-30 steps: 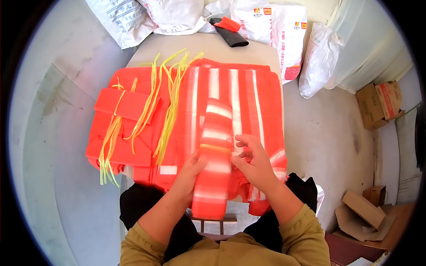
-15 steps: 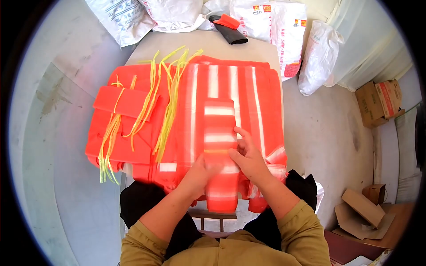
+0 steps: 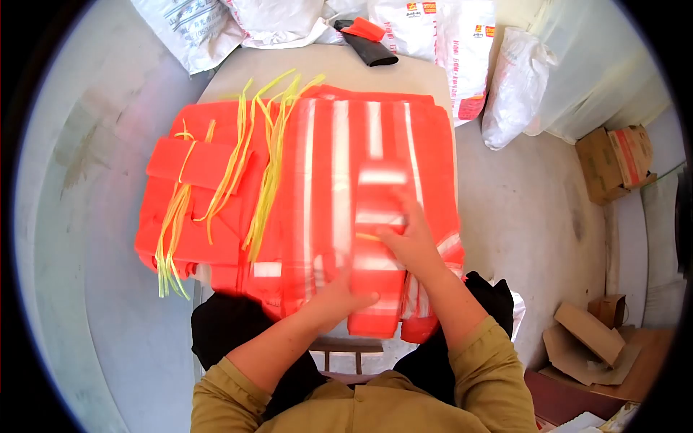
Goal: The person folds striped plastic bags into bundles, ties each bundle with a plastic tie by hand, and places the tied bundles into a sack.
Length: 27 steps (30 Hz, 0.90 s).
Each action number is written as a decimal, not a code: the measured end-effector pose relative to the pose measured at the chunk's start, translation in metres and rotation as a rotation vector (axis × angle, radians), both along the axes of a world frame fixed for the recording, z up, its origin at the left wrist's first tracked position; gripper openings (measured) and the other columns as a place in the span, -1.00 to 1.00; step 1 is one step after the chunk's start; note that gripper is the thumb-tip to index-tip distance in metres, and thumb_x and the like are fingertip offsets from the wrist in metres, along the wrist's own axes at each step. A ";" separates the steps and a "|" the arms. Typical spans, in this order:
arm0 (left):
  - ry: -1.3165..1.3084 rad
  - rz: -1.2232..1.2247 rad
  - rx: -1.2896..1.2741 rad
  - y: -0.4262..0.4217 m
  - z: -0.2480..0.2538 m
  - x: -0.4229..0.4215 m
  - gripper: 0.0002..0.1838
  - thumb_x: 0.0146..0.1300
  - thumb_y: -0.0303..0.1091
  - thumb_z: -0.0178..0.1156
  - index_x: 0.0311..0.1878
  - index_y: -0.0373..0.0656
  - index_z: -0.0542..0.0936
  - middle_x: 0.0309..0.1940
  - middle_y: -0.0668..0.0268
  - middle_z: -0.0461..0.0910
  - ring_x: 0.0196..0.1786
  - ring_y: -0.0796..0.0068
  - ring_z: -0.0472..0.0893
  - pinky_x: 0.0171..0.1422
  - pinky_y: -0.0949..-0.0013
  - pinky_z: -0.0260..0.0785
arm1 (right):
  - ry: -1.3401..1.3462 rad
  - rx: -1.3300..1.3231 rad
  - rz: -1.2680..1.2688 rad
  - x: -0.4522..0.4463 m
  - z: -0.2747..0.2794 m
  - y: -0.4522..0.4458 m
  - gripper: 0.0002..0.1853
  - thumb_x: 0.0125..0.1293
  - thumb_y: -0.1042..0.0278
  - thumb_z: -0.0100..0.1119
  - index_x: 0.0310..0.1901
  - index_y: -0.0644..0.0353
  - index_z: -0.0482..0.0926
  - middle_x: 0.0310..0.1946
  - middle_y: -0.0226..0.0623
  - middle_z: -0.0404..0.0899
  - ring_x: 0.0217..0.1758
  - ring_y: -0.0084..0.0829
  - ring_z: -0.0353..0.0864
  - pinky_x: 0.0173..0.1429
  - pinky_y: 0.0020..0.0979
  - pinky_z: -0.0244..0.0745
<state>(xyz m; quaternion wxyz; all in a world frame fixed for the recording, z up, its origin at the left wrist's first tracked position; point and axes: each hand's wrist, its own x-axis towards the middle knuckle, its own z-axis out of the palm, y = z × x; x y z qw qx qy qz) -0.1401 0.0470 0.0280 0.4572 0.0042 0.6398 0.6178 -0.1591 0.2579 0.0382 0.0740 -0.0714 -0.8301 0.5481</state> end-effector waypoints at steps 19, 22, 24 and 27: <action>-0.175 0.072 0.331 0.004 -0.011 0.019 -0.31 0.30 -0.54 0.29 0.48 -0.22 0.29 0.26 0.21 0.54 0.25 0.37 0.59 0.32 0.20 0.51 | 0.052 0.831 0.440 -0.011 -0.006 -0.020 -0.39 0.47 0.03 0.16 0.46 0.09 0.40 0.63 -0.05 0.09 0.72 0.07 -0.09 0.70 0.14 -0.16; -0.213 0.064 0.356 0.003 -0.003 0.025 -0.34 0.31 -0.53 0.27 0.47 -0.21 0.32 0.25 0.24 0.54 0.26 0.37 0.58 0.31 0.20 0.51 | -0.047 0.356 0.375 -0.017 -0.013 -0.006 -0.42 0.52 0.09 0.13 0.49 0.12 0.38 0.59 -0.10 0.19 0.66 -0.05 0.11 0.65 -0.01 0.05; -0.269 0.065 0.407 0.004 0.015 0.025 -0.38 0.33 -0.50 0.25 0.45 -0.20 0.36 0.24 0.30 0.53 0.26 0.42 0.55 0.32 0.26 0.46 | -0.148 -0.311 0.103 -0.009 -0.003 0.010 -0.41 0.53 0.16 0.14 0.50 0.15 0.35 0.52 -0.11 0.29 0.56 -0.15 0.28 0.57 -0.12 0.22; -0.345 0.099 0.484 0.000 0.023 0.024 -0.43 0.34 -0.49 0.25 0.41 -0.18 0.41 0.27 0.30 0.54 0.29 0.38 0.58 0.32 0.20 0.52 | 0.019 -0.258 -0.234 0.012 -0.001 0.021 -0.38 0.47 0.25 0.22 0.49 0.23 0.34 0.30 -0.04 0.54 0.35 -0.21 0.55 0.38 -0.21 0.48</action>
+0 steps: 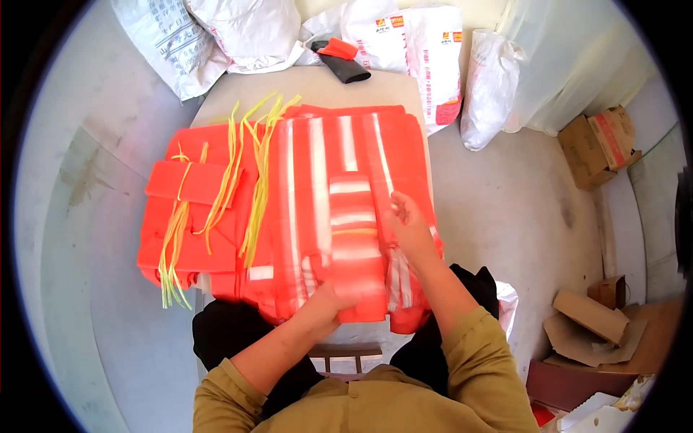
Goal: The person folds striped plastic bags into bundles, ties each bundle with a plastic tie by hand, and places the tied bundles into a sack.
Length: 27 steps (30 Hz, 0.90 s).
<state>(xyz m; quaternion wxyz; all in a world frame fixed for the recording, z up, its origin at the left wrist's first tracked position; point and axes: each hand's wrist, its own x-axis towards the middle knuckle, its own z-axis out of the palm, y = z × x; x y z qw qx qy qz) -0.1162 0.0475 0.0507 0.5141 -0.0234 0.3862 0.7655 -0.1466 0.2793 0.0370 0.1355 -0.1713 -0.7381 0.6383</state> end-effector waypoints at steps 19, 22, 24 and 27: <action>0.104 -0.712 -0.153 0.017 0.026 0.130 -0.46 0.51 -0.16 0.23 0.45 -0.04 0.34 0.41 0.13 0.49 0.33 0.25 0.61 0.29 0.25 0.51 | -0.016 -0.571 0.275 0.221 0.052 0.037 -0.04 0.26 0.48 0.36 0.65 0.15 0.06 0.61 -0.22 0.16 0.57 -0.39 0.23 0.55 -0.38 0.23; 0.045 -0.644 -0.166 0.013 0.005 0.127 -0.47 0.52 -0.14 0.22 0.44 -0.05 0.35 0.41 0.10 0.49 0.33 0.23 0.61 0.28 0.26 0.52 | 0.072 -0.420 -0.017 0.272 0.051 0.089 -0.03 0.25 0.44 0.44 0.64 0.06 0.12 0.56 -0.26 0.25 0.48 -0.40 0.38 0.50 -0.37 0.34; 0.050 -0.584 -0.158 0.007 -0.016 0.123 -0.41 0.49 -0.01 0.25 0.43 -0.04 0.35 0.41 0.05 0.48 0.32 0.11 0.61 0.29 0.14 0.54 | 0.224 -0.509 -0.136 0.308 0.060 0.117 0.03 0.22 0.51 0.47 0.66 0.05 0.06 0.55 -0.23 0.26 0.48 -0.32 0.40 0.51 -0.27 0.37; 0.044 -0.523 -0.198 -0.007 -0.041 0.116 -0.39 0.50 0.05 0.22 0.44 -0.06 0.34 0.41 0.05 0.46 0.35 0.10 0.58 0.33 0.06 0.50 | 0.272 -0.488 -0.214 0.360 0.062 0.135 0.03 0.27 0.50 0.38 0.68 0.03 -0.04 0.52 -0.16 0.29 0.48 -0.23 0.43 0.41 -0.21 0.50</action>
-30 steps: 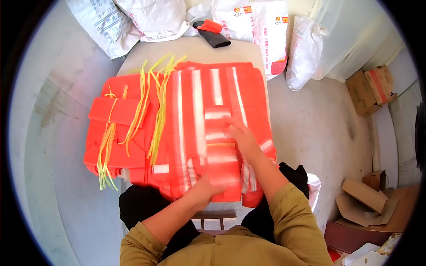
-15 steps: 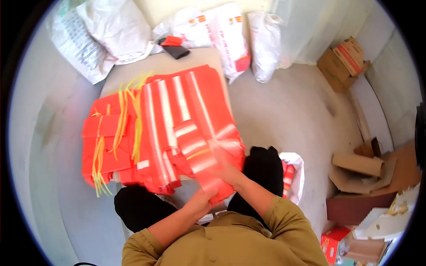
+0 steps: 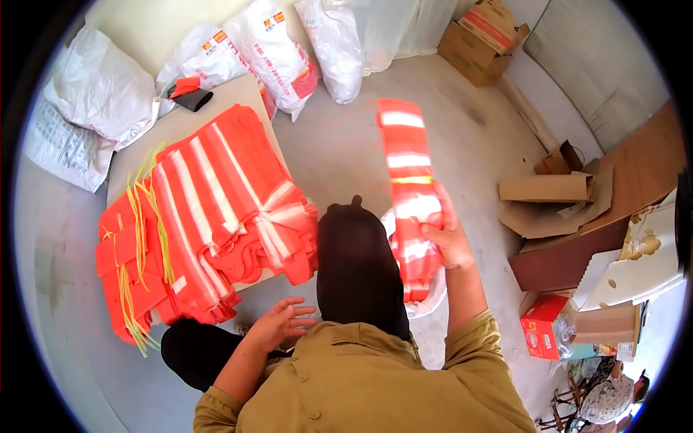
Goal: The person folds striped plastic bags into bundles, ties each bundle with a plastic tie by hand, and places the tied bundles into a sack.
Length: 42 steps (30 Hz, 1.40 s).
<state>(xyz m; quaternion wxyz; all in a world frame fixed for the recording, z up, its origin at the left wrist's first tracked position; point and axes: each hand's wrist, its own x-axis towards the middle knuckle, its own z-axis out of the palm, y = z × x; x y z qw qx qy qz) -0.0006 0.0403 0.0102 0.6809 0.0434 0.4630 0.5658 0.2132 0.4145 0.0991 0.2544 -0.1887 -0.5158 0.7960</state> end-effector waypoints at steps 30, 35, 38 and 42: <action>-0.098 0.335 -0.386 -0.064 -0.115 0.009 -0.50 0.61 0.00 0.02 0.39 -0.14 0.34 0.39 -0.04 0.48 0.28 0.00 0.60 0.22 0.05 0.52 | -1.333 1.078 -0.032 0.133 -0.333 -0.063 -0.70 0.20 0.39 0.25 -0.02 -0.03 0.75 0.08 -0.24 0.53 0.29 -0.05 0.42 0.40 -0.04 0.38; -0.037 0.292 -0.438 -0.064 -0.115 0.009 -0.50 0.59 -0.03 0.05 0.40 -0.12 0.35 0.38 0.01 0.48 0.30 0.02 0.59 0.21 0.04 0.52 | -1.286 1.141 0.217 0.130 -0.354 -0.034 -0.79 0.31 0.30 0.11 -0.21 0.05 0.76 -0.23 -0.06 0.74 -0.04 0.04 0.69 0.13 -0.04 0.60; -0.007 0.306 -0.452 -0.060 -0.111 0.011 -0.48 0.58 -0.03 0.09 0.41 -0.12 0.35 0.36 0.04 0.50 0.30 0.04 0.59 0.20 0.05 0.52 | -1.283 0.861 0.037 0.120 -0.349 -0.028 -0.74 0.37 0.23 0.08 -0.16 0.12 0.74 -0.14 0.01 0.75 0.00 0.06 0.72 0.12 -0.02 0.61; 0.050 0.326 -0.469 -0.060 -0.117 0.013 -0.48 0.55 -0.05 0.14 0.39 -0.14 0.35 0.30 0.08 0.54 0.27 0.10 0.61 0.17 0.08 0.54 | -1.107 0.789 -0.131 0.116 -0.360 -0.004 -0.72 0.37 0.18 0.22 -0.06 0.16 0.75 -0.18 0.00 0.77 -0.09 -0.07 0.78 0.06 -0.16 0.65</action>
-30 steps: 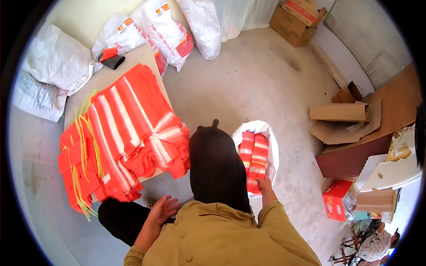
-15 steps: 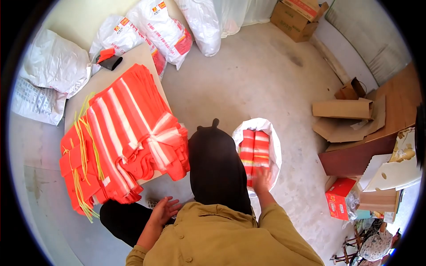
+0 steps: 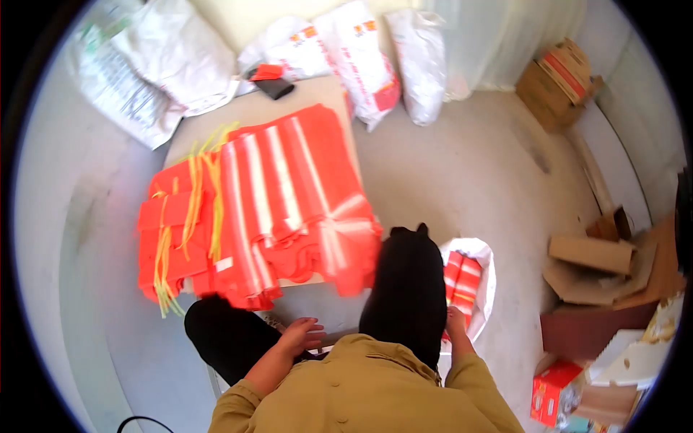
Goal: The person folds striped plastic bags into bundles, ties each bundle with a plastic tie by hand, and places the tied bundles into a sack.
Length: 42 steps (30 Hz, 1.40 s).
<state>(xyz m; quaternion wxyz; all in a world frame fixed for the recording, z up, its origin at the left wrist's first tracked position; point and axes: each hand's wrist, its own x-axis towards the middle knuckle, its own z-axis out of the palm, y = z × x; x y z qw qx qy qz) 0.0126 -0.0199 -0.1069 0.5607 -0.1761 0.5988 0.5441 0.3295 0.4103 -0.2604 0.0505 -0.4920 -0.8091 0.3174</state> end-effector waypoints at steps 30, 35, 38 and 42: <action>0.118 0.128 0.077 -0.017 -0.029 -0.011 -0.56 0.48 -0.01 0.19 0.22 -0.10 0.48 0.09 0.25 0.60 0.12 0.30 0.64 0.08 0.15 0.57 | 0.308 0.555 0.588 -0.254 0.319 -0.049 -0.80 0.36 0.33 0.29 -0.06 0.22 0.68 -0.04 -0.09 0.70 0.08 0.00 0.62 0.22 -0.09 0.53; 0.153 -0.012 0.096 -0.001 -0.012 -0.010 -0.55 0.50 -0.01 0.19 0.25 -0.12 0.49 0.12 0.23 0.62 0.13 0.29 0.66 0.09 0.15 0.56 | 0.291 0.580 0.587 -0.257 0.317 -0.051 -0.82 0.33 0.36 0.30 -0.08 0.21 0.69 -0.06 -0.11 0.71 0.07 -0.04 0.64 0.20 -0.14 0.55; 0.190 -0.080 0.097 0.007 -0.010 -0.011 -0.55 0.51 -0.03 0.18 0.26 -0.14 0.50 0.10 0.23 0.62 0.11 0.31 0.67 0.07 0.16 0.58 | 0.259 0.575 0.600 -0.261 0.320 -0.053 -0.81 0.33 0.35 0.31 -0.07 0.21 0.70 -0.05 -0.11 0.71 0.07 -0.05 0.65 0.21 -0.13 0.55; 0.193 -0.082 0.065 0.007 -0.017 -0.017 -0.56 0.51 -0.06 0.18 0.27 -0.15 0.49 0.10 0.22 0.62 0.11 0.31 0.67 0.06 0.17 0.59 | 0.313 0.544 0.693 -0.277 0.329 -0.068 -0.76 0.33 0.35 0.33 -0.01 0.21 0.70 -0.04 -0.10 0.71 0.07 -0.03 0.65 0.22 -0.15 0.54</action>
